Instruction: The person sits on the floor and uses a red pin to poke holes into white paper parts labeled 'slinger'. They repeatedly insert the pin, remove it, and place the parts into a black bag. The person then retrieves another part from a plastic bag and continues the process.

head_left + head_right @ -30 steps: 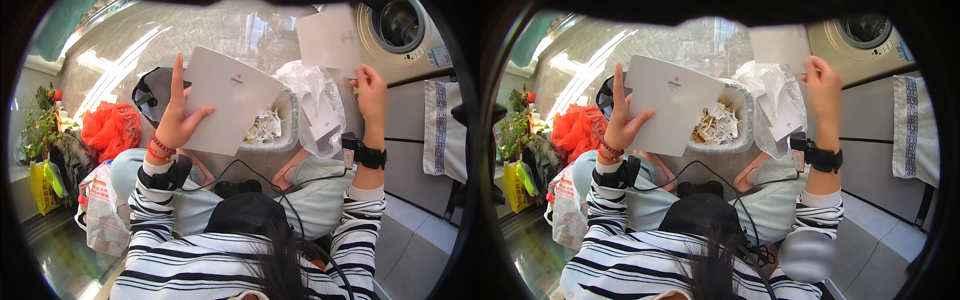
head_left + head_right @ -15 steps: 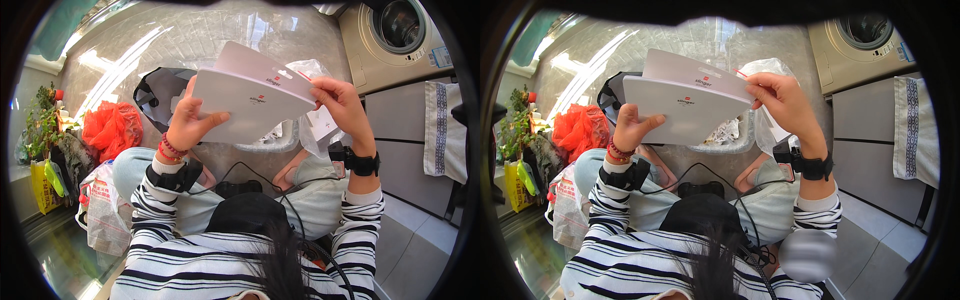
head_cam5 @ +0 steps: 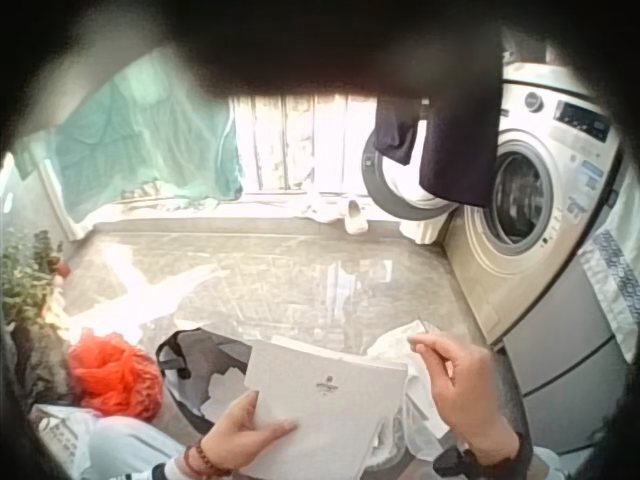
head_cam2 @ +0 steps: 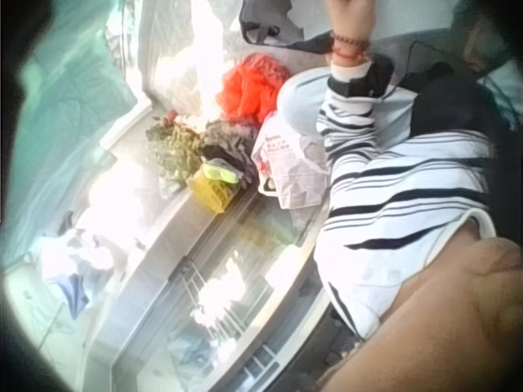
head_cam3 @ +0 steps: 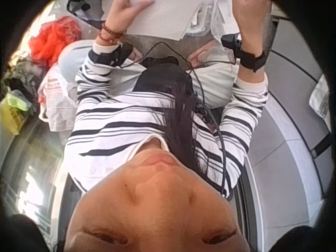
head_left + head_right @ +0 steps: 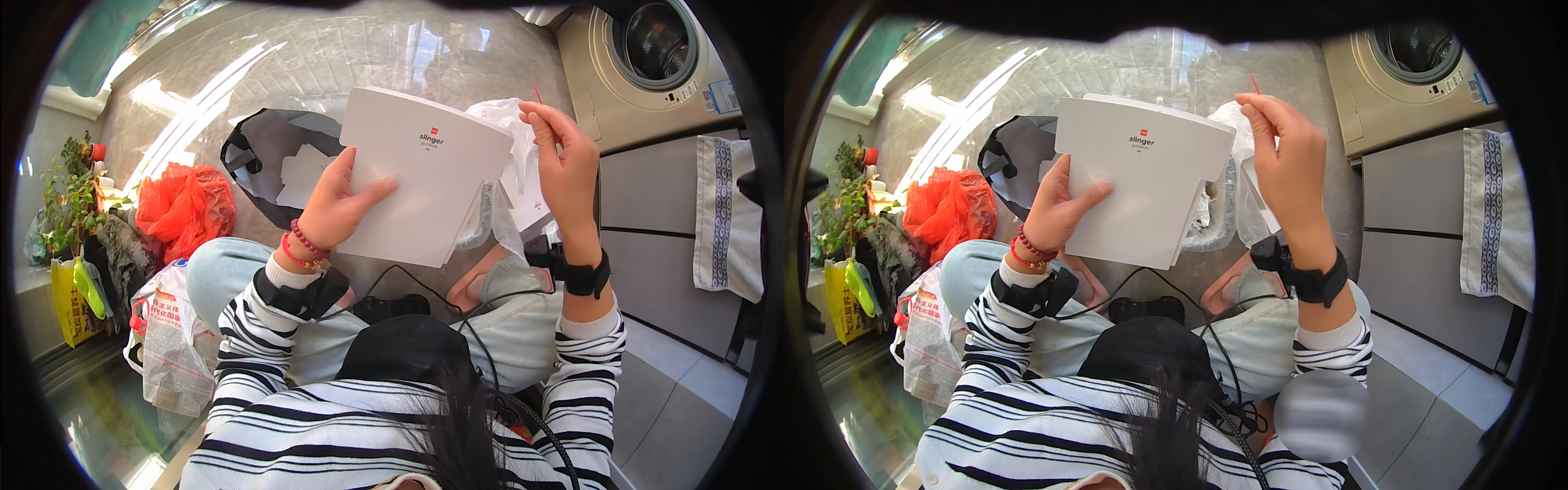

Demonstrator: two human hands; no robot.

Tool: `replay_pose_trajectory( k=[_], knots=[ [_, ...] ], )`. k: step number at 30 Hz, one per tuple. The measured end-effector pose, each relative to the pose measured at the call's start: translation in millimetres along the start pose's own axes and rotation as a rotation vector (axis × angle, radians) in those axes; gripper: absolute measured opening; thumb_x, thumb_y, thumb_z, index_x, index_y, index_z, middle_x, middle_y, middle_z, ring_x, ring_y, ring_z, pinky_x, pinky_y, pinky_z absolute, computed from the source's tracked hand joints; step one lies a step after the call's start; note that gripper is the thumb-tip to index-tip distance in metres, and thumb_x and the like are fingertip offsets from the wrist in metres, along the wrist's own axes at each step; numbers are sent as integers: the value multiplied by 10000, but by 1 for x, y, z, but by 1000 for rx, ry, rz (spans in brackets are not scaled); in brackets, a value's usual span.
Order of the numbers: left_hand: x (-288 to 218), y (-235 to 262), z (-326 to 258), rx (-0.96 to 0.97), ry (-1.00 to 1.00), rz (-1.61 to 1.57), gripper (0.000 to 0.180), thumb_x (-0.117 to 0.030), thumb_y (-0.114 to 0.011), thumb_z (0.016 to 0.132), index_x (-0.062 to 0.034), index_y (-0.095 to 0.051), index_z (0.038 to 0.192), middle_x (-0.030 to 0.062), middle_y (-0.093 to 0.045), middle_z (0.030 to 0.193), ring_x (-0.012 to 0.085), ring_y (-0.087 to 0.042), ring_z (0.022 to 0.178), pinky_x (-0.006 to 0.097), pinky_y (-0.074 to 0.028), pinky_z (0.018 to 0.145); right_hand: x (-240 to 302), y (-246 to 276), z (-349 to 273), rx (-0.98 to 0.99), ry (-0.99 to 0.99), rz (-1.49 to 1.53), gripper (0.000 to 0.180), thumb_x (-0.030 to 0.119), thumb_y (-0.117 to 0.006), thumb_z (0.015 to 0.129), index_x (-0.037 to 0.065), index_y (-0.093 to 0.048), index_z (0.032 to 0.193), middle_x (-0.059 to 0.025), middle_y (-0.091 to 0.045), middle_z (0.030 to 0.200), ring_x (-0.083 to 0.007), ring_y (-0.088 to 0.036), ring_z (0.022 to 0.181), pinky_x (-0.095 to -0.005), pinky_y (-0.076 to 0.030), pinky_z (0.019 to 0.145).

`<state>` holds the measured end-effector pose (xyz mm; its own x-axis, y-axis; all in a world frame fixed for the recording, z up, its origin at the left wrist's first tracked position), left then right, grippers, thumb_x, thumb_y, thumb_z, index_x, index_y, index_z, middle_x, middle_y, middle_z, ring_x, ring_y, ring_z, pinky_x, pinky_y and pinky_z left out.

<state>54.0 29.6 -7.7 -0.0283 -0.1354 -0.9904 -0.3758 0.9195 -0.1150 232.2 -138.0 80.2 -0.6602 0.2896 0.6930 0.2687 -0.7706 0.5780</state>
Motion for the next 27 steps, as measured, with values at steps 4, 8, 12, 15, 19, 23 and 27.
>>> replay_pose_trajectory(
  k=[4,8,12,15,19,23,27],
  knots=[
    [4,-6,3,-45,11,0,315,-89,-637,874,37,-496,1125,80,-608,1008,114,-585,909,264,-501,765,31,-15,-10,28,277,-159,185,67,-569,899,23,-660,1054,-129,-676,1008,-255,-645,938,-309,-498,781],
    [3,-17,4,1,-20,67,319,-89,-633,880,39,-484,1131,88,-603,1022,119,-588,905,265,-505,755,44,-38,-16,45,456,-345,244,94,-637,814,18,-659,1046,-121,-675,996,-270,-620,993,-352,-482,813],
    [5,-18,5,15,-35,94,352,-95,-630,883,40,-468,1166,94,-598,1038,126,-585,919,269,-504,765,45,-44,-20,47,477,-368,261,109,-653,800,10,-659,1042,-116,-678,989,-248,-625,975,-348,-480,813],
    [3,-16,5,2,-107,150,400,-92,-621,885,42,-438,1214,110,-573,1089,138,-574,954,270,-502,771,47,-44,-22,29,494,-386,271,94,-667,784,12,-663,1042,-114,-679,988,-241,-628,962,-342,-486,797],
    [-4,-15,10,-24,-248,331,686,-24,-618,864,7,-216,1419,146,-485,1250,185,-550,1054,296,-495,840,51,-38,-24,-6,497,-324,209,57,-691,765,30,-671,971,-99,-682,928,-245,-637,889,-337,-491,763],
    [-1,-17,9,-8,-155,37,973,62,-618,826,-101,88,1477,162,-414,1335,225,-493,1156,351,-456,933,42,-31,-21,44,311,-73,133,18,-714,758,35,-661,880,-94,-667,830,-234,-633,764,-304,-497,678],
    [-5,-17,9,-20,-191,-35,1005,87,-610,820,-142,114,1479,157,-408,1347,229,-487,1169,361,-448,949,40,-30,-19,29,291,-10,96,6,-712,764,21,-646,832,-86,-643,757,-196,-614,677,-269,-485,627]
  ],
)
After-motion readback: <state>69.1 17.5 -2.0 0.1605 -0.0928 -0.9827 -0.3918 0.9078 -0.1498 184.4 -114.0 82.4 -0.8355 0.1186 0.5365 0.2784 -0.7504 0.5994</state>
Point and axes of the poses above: each hand's wrist, its own z-axis towards the middle knuckle, its own y-axis out of the back of the hand, x = y × z, the point moved 7 cm from there along z, towards the middle knuckle
